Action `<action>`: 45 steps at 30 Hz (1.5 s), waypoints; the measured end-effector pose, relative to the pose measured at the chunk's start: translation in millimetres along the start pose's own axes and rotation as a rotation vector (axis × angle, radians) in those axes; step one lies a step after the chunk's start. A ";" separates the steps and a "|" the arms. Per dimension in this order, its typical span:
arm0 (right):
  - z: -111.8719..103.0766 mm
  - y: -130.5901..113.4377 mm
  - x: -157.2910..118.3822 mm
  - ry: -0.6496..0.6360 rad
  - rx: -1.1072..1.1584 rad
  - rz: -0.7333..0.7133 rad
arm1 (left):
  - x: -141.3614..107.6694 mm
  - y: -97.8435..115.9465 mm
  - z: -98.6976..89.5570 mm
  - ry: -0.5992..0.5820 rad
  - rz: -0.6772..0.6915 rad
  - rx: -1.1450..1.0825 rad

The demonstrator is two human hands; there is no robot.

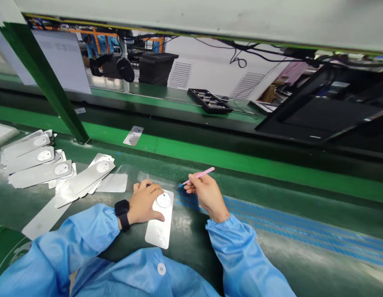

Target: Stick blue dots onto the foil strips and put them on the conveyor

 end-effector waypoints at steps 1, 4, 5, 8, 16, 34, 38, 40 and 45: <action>4.9 0.4 -4.9 -0.028 -0.006 -0.003 | -0.9 0.2 1.4 0.016 -0.001 -0.002; 21.8 11.9 -17.5 -0.123 -0.047 0.092 | -2.3 2.9 4.0 0.032 0.016 0.016; 25.6 16.8 -20.0 -0.134 -0.060 0.126 | -2.6 3.7 4.3 0.032 0.021 0.023; 29.3 27.8 -21.3 -0.121 -0.085 0.171 | -3.3 5.6 5.0 0.026 0.040 0.033; 25.5 37.5 -17.0 -0.142 -0.153 0.204 | -4.7 6.7 5.2 0.026 0.059 0.041; 27.5 35.9 -17.0 -0.129 -0.281 0.175 | -5.2 6.3 4.0 -0.005 0.041 0.057; 28.4 35.4 -16.6 -0.148 -0.318 0.176 | -5.6 7.7 3.0 -0.018 0.046 0.075; 28.8 35.1 -16.6 -0.153 -0.323 0.176 | -5.9 8.8 2.3 -0.026 0.051 0.084; 31.0 31.4 -17.8 -0.154 -0.305 0.168 | -6.7 10.7 1.3 -0.042 0.051 0.109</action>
Point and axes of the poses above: each hand's wrist, its own x-axis towards the middle knuckle, its own z-axis out of the palm, y = z × x, the point moved 6 cm from there along x, towards the middle knuckle, and after that the axes turned 10 degrees about -y, right-handed, at the moved point
